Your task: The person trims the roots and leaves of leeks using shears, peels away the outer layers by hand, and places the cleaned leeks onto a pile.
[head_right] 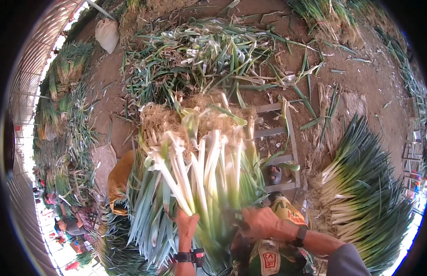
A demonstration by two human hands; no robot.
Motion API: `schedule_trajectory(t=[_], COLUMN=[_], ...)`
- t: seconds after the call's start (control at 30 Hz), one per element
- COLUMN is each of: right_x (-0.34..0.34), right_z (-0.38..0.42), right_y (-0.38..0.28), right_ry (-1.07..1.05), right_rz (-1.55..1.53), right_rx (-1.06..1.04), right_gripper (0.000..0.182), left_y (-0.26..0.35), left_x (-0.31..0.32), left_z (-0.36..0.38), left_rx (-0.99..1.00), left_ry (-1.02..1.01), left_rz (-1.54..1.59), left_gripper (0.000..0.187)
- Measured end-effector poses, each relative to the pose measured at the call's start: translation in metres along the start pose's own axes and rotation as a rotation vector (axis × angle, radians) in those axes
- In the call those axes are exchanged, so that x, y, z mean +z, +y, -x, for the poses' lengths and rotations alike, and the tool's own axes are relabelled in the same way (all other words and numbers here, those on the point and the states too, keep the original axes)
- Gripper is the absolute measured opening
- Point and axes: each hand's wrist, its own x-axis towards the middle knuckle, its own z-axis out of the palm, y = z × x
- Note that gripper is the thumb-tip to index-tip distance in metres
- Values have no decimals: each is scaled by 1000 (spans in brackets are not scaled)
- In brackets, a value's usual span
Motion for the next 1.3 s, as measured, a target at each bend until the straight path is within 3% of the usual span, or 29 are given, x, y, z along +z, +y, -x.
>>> schedule_trajectory(t=[0.07,0.1,0.2,0.33,0.43,0.53,0.57,0.67,0.7,0.77,0.83,0.93,0.97,1.03,1.3], right_x=[-1,-1,-8,-13,-3,1,2,10,22,24,13,-8,-9,-8,4], right_z=[-11,-16,-21,-14,0,15,18,28,33,33,25,17,18,21,47], right_y=[3,5,4,0,8,15,16,23,28,28,27,30,34,45,60], right_ry=[2,-10,32,50,99,87,88,17,-55,-108,-41,4,-4,7,-13], right_rz=[-27,-41,-74,-144,-126,-94,-118,-153,-140,-117,-90,-111,-89,-65,-98], right_rx=[77,113,148,165,154,195,180,94,40,-25,70,173,205,231,284], right_gripper=[65,65,64,62,60,60,60,61,61,63,64,71,74,80,73], left_y=[-21,-5,-9,-5,-4,18,-6,46,21,20,31,49,56,45,30], left_x=[28,36,63,76,65,44,46,13,12,10,11,32,37,48,44], left_z=[0,5,7,-2,-6,-4,-11,-6,-22,-37,-52,-58,-56,-57,-31], left_rx=[109,101,250,131,77,-1,72,11,17,53,30,50,-35,15,34], left_ry=[55,56,213,281,204,184,286,109,93,72,0,82,52,99,103], left_rz=[-314,-410,-502,-572,-508,-227,-326,109,121,83,-50,-306,-257,-339,-296], left_gripper=[52,63,72,63,55,50,52,54,54,52,50,47,46,45,56])
